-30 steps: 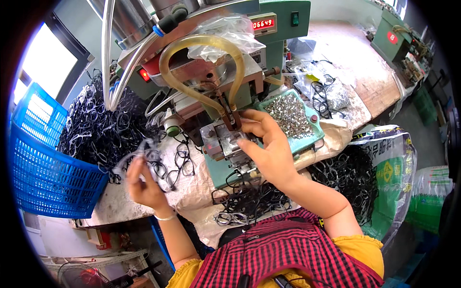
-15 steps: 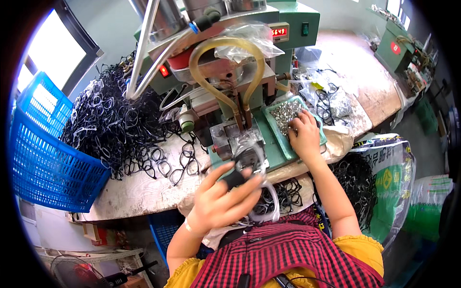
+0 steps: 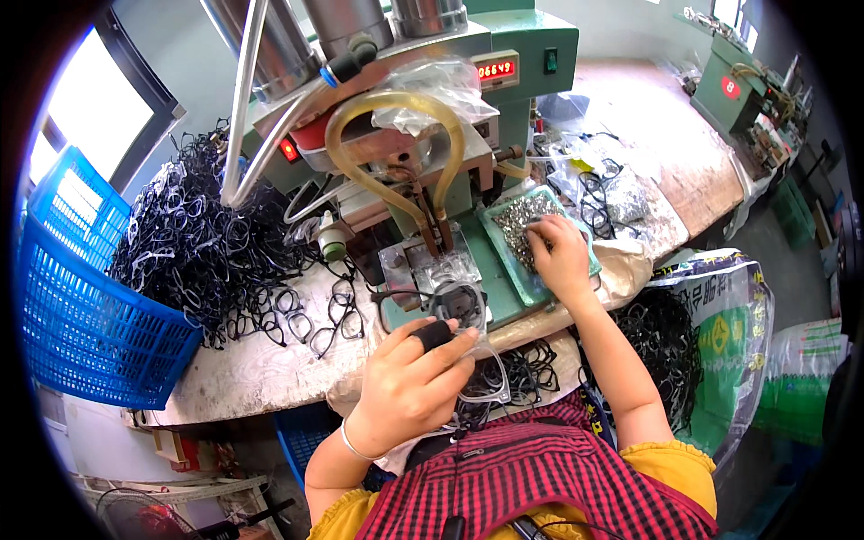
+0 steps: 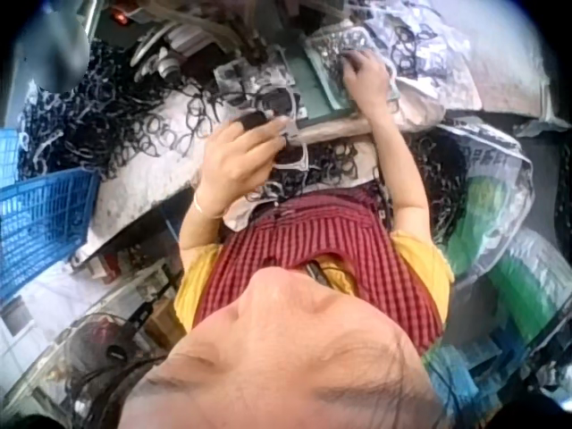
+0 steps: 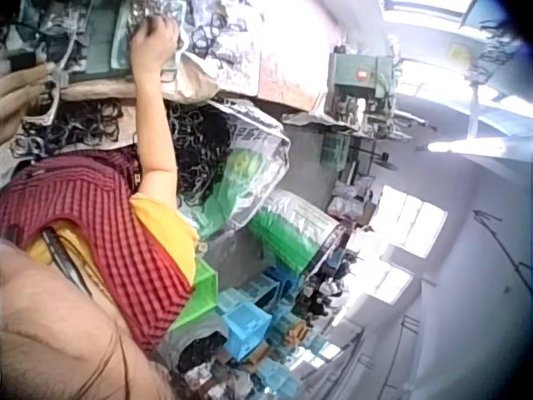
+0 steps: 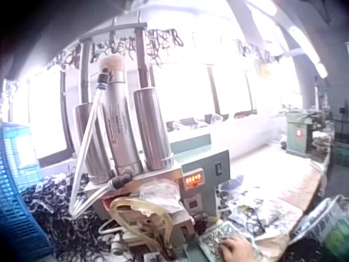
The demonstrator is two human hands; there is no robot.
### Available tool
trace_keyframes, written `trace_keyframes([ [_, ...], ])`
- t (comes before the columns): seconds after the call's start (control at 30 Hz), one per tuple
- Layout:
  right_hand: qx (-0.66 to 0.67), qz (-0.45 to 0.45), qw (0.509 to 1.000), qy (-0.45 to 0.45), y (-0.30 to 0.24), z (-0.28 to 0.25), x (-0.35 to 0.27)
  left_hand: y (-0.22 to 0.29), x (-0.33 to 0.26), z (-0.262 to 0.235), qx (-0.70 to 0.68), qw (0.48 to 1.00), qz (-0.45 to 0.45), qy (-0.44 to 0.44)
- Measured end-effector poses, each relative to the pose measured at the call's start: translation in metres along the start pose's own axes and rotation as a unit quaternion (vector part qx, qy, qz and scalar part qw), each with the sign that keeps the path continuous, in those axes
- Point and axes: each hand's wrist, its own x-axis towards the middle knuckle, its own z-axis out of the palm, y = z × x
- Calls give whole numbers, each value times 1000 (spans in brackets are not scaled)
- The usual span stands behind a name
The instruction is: The person repeatedly picks up eyeglass frames from a pile, places them into a machine, and presses a lever to attach small metal components. The person then removes the glasses and places them on the table. The process is repeated for multiple frames.
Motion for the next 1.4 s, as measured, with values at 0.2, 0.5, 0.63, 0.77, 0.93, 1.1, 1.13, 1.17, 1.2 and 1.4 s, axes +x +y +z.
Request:
trace_keyframes([
  [0.2,89,120,988,-25,7,-17,7,27,1,-35,-2,999,26,19],
  [0.5,127,145,980,-52,0,-11,4,27,5,-15,56,996,-64,3],
  [0.63,143,156,976,-41,-3,-18,2,24,4,-22,61,994,-79,45],
  [0.77,152,166,973,-53,-4,-15,-4,26,4,-14,40,995,-92,-14],
  [0.93,300,142,943,-23,-58,-46,-14,24,0,-20,4,997,-74,21],
  [1.1,270,73,960,-5,-67,-37,-20,29,-10,-15,53,988,-145,25],
  [1.13,271,110,956,-3,-63,-39,-18,29,-12,-14,63,987,-144,13],
  [1.17,272,148,951,-1,-59,-42,-17,29,-12,-13,72,987,-143,1],
  [1.2,274,182,944,-4,-57,-44,-16,32,-14,-12,83,986,-147,-8],
  [1.4,288,125,946,-77,-66,-38,-20,29,-11,-14,43,987,-147,-57],
])
